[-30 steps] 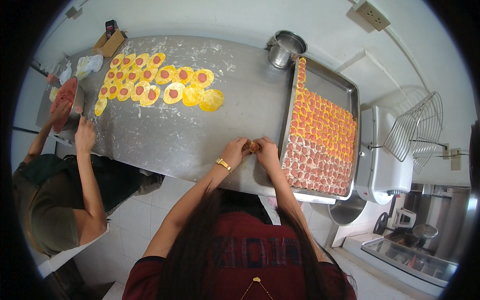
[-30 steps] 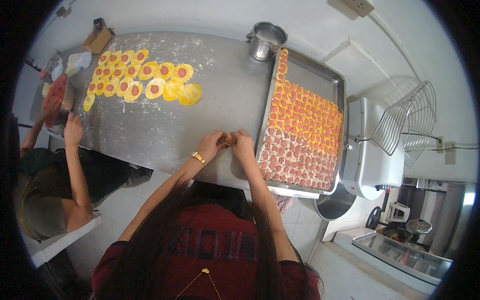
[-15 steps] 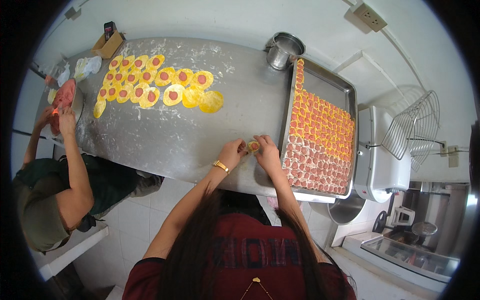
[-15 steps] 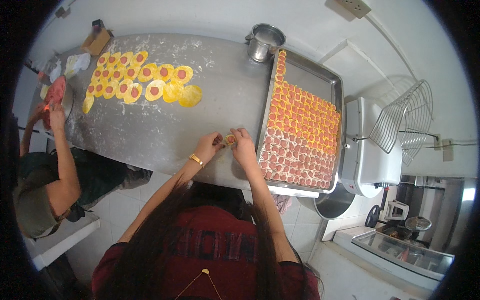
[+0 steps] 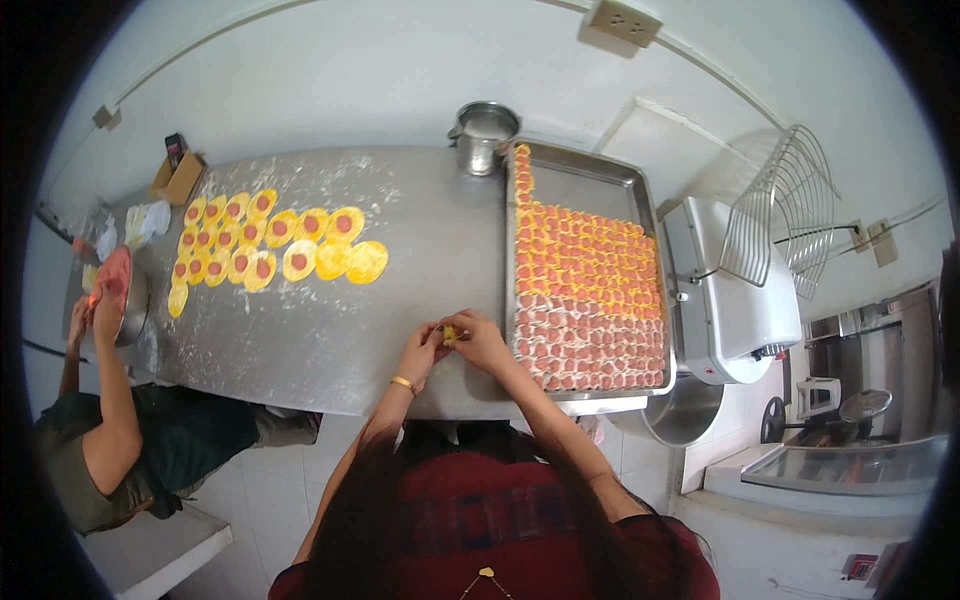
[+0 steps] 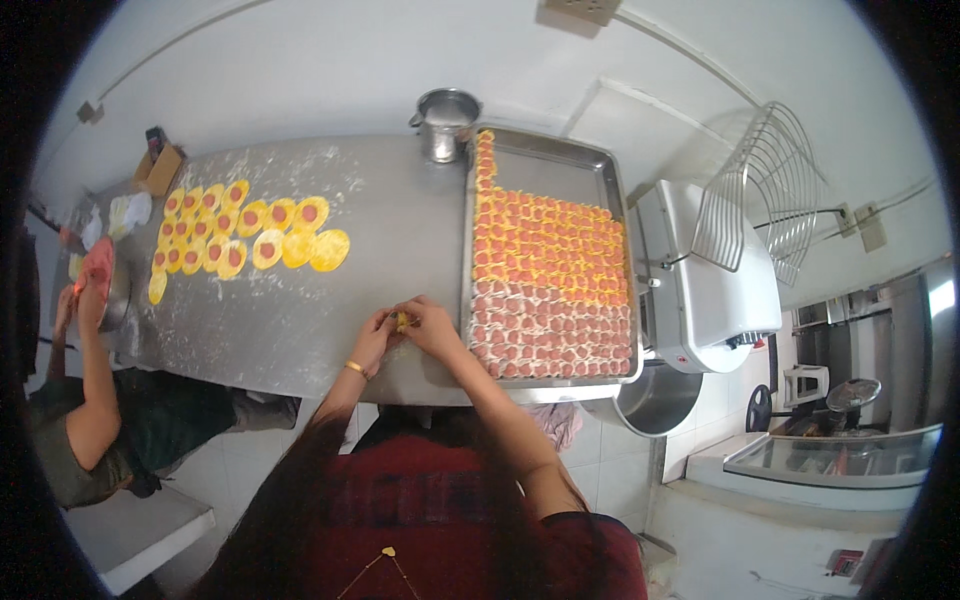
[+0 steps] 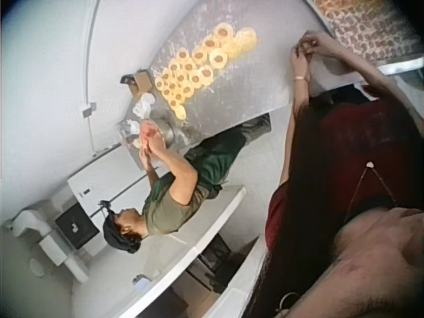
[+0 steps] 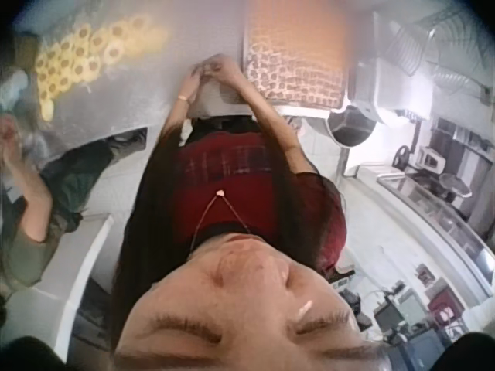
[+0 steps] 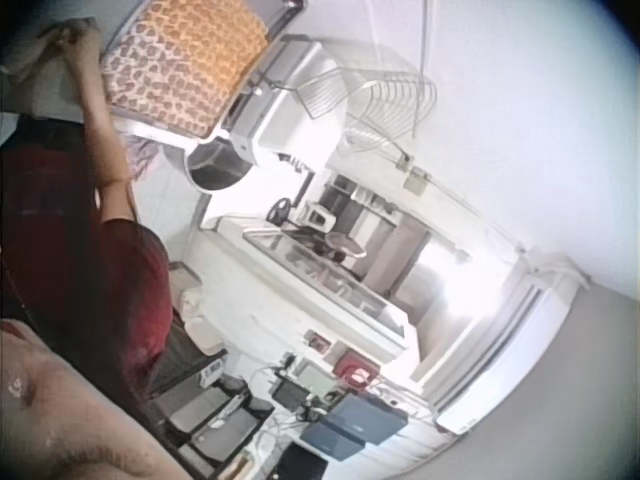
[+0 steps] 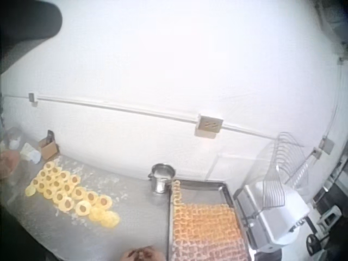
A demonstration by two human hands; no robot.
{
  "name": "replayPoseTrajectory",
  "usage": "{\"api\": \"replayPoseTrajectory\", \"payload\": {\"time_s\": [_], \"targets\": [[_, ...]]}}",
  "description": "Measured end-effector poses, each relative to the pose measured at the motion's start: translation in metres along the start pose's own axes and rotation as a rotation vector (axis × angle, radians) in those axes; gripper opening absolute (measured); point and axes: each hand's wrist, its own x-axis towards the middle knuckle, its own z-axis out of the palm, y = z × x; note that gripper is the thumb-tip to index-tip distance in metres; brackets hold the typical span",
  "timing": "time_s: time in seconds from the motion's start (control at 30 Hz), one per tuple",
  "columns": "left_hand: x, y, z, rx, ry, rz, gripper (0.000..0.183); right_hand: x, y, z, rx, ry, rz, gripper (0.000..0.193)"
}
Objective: The person places a red filling onto yellow dough circles, folds them into dumplings, and arranges them on a metal tray. A coworker across the table also prepares filling and places it on dough circles.
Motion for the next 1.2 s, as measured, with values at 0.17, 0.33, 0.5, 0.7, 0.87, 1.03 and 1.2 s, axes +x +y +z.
{"api": "replayPoseTrajectory", "payload": {"time_s": [0.17, 0.33, 0.5, 0.7, 0.87, 1.03, 1.2], "targets": [[-0.005, 0.004, 0.041, -0.071, -0.043, 0.023, 0.029, 0.004, 0.027, -0.088, 0.078, -0.064, -0.019, 0.036], [-0.027, -0.001, 0.056, 0.054, 0.162, 0.044, 0.029, 0.037, 0.103, -0.283, -0.060, 0.208, 0.100, 0.037], [-0.086, -0.028, 0.046, 0.093, 0.428, 0.022, 0.027, 0.088, 0.179, -0.412, -0.343, 0.184, 0.175, 0.030], [-0.145, -0.061, 0.035, 0.046, 0.656, 0.029, 0.026, 0.123, 0.236, -0.433, -0.921, -0.116, -0.128, 0.028], [-0.157, -0.074, 0.042, 0.033, 0.692, 0.008, 0.026, 0.122, 0.252, -0.430, -1.044, -0.266, -0.225, 0.024], [-0.144, -0.073, 0.056, 0.074, 0.604, 0.020, 0.027, 0.117, 0.253, -0.427, -1.052, -0.257, -0.273, 0.021], [-0.147, -0.075, 0.063, 0.108, 0.542, 0.010, 0.030, 0.109, 0.257, -0.419, -0.897, -0.195, -0.207, 0.018]]}}
